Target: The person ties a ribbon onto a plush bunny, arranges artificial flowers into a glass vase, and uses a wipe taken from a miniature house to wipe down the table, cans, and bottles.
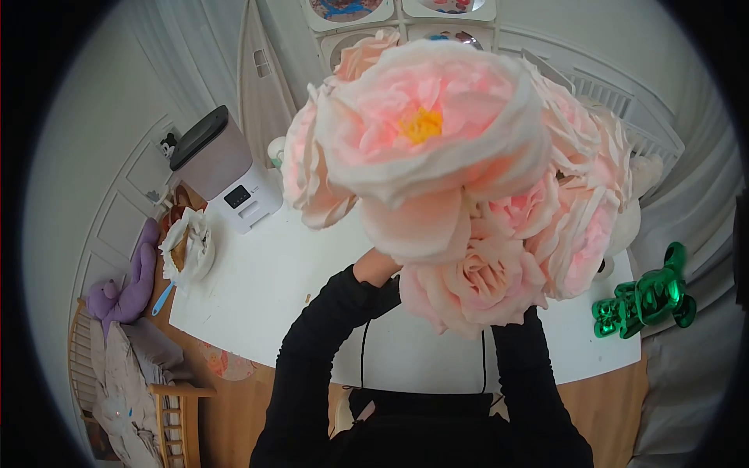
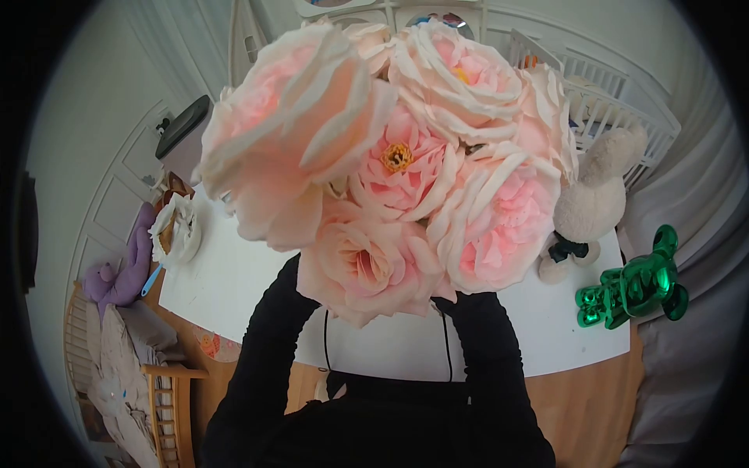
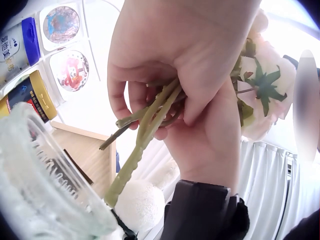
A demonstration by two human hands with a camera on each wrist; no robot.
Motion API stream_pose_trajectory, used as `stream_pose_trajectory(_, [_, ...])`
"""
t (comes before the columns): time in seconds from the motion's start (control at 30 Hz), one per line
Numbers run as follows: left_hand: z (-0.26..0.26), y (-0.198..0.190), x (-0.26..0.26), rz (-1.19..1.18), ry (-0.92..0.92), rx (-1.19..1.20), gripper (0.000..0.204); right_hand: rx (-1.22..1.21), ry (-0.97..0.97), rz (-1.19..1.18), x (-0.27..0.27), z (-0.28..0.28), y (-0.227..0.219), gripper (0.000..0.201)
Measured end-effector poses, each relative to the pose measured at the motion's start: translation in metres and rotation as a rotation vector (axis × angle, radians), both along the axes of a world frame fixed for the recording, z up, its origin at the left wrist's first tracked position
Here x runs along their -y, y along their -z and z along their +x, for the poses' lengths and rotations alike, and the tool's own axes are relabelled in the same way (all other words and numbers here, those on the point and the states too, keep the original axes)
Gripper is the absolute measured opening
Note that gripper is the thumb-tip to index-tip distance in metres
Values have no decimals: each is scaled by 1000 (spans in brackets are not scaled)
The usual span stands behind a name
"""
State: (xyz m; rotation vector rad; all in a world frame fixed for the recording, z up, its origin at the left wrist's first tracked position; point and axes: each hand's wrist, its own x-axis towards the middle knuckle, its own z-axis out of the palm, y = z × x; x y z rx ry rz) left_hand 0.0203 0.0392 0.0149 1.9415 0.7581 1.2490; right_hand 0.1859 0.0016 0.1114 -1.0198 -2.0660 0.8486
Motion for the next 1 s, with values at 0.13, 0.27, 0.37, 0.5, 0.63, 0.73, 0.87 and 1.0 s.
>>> stream_pose_trajectory(0.13, [2, 4, 1, 40, -11, -17, 31, 12, -1, 11, 47, 18, 27, 76])
stream_pose_trajectory(0.27, [4, 7, 3, 82, -31, -31, 30, 26, -10, 22, 9, -3, 5, 75])
stream_pose_trajectory(0.37, [6, 9, 2, 114, -48, -46, 29, 33, -19, 33, 37, 10, 21, 73])
stream_pose_trajectory(0.5, [6, 16, 5, 152, -67, -64, 28, 44, -28, 41, 25, -3, 15, 72])
stream_pose_trajectory(0.63, [13, 29, 2, 128, -94, -98, 34, 52, -30, 60, 18, -11, 10, 70])
stream_pose_trajectory(0.73, [13, 25, 11, 113, -226, -333, 35, 58, -32, 75, 21, -10, 11, 69])
stream_pose_trajectory(0.87, [11, 44, 15, 106, -113, 58, 35, 67, -38, 88, 29, -5, 16, 67])
stream_pose_trajectory(1.0, [9, 42, 18, 79, -120, -117, 31, 70, -40, 110, 42, -4, 23, 66])
